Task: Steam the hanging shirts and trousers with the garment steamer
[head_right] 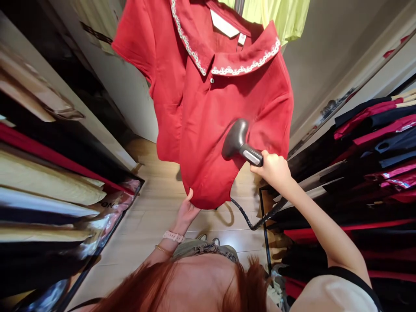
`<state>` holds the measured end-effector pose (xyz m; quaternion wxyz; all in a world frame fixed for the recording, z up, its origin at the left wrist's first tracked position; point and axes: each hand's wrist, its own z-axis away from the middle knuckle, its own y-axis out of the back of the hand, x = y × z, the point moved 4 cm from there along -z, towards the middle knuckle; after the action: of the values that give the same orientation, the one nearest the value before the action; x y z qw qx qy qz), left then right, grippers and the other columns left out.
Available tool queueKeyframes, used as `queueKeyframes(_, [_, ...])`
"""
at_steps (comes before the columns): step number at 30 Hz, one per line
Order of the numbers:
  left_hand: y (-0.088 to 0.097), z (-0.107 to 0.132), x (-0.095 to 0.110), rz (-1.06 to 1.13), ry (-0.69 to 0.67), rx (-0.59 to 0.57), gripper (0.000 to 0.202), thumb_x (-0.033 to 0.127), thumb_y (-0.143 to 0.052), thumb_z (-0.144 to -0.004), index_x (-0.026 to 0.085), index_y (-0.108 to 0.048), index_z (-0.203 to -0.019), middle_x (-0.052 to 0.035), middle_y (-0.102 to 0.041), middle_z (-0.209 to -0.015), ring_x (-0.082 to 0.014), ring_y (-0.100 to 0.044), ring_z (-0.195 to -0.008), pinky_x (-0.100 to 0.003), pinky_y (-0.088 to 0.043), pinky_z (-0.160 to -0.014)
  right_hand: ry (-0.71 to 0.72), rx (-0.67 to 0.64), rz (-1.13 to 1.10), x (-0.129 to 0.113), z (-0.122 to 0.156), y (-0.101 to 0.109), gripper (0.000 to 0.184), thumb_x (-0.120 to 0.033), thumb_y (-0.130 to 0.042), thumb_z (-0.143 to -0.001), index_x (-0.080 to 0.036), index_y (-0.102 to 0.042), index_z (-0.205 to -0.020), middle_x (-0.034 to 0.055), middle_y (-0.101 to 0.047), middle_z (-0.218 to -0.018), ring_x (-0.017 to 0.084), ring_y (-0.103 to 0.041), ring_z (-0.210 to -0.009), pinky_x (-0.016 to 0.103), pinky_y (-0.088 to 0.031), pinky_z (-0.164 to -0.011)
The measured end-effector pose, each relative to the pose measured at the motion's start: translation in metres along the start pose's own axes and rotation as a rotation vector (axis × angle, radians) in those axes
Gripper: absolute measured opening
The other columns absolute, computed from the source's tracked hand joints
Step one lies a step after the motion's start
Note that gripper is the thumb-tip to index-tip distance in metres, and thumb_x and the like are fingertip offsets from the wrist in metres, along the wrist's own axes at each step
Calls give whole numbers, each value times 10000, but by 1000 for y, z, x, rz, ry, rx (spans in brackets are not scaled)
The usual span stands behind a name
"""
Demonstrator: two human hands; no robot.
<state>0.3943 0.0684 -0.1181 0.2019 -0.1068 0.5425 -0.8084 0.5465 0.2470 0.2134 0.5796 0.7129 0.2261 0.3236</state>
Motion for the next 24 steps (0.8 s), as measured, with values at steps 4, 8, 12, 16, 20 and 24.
queueKeyframes(4, [7,-7,-1,7,48,-54,530,363,-333,-1077,184,-426,-1567,-115,-739,-1188,-198,-732,-1084,-345,-455,-1157,-73,89,-86,10,1,-1,430,-523,-618,-886,-175,-630,-1138,130,-754,-965,320,-725,-912,323,-462,-705])
queueKeyframes(8, [16,-10,-5,3,101,-139,553,429,-291,-1074,194,-479,-1537,-118,-731,-1204,-199,-719,-1119,-356,-430,-1178,36,1,-142,-2,3,-9,456,-528,-671,-836,-200,-630,-1150,101,-759,-953,308,-729,-880,310,-458,-679])
queueKeyframes(12, [22,-10,-6,0,112,-120,536,438,-302,-1072,188,-598,-1443,-116,-736,-1199,-202,-726,-1108,-360,-461,-1153,-22,76,-161,0,-7,-5,474,-572,-634,-863,-175,-617,-1122,124,-752,-970,325,-722,-917,326,-466,-705])
queueKeyframes(16, [23,-11,-5,21,123,-113,521,437,-305,-1073,200,-647,-1387,-103,-744,-1195,-191,-722,-1117,-333,-493,-1115,-10,62,-122,-1,-12,-12,484,-552,-638,-861,-163,-597,-1145,140,-742,-971,324,-716,-898,326,-461,-705])
queueKeyframes(20, [25,-11,-4,28,111,-127,525,426,-281,-1077,216,-635,-1404,-91,-756,-1168,-183,-727,-1104,-333,-495,-1113,72,-13,-145,-9,-12,-19,461,-524,-657,-842,-185,-593,-1150,111,-744,-955,307,-713,-869,315,-455,-699])
queueKeyframes(24, [27,-8,-6,30,102,-75,508,406,-299,-1078,219,-596,-1445,-98,-749,-1187,-185,-718,-1125,-341,-465,-1142,-36,97,-191,-7,-18,-9,464,-555,-630,-859,-168,-588,-1113,138,-736,-955,322,-704,-881,325,-456,-698])
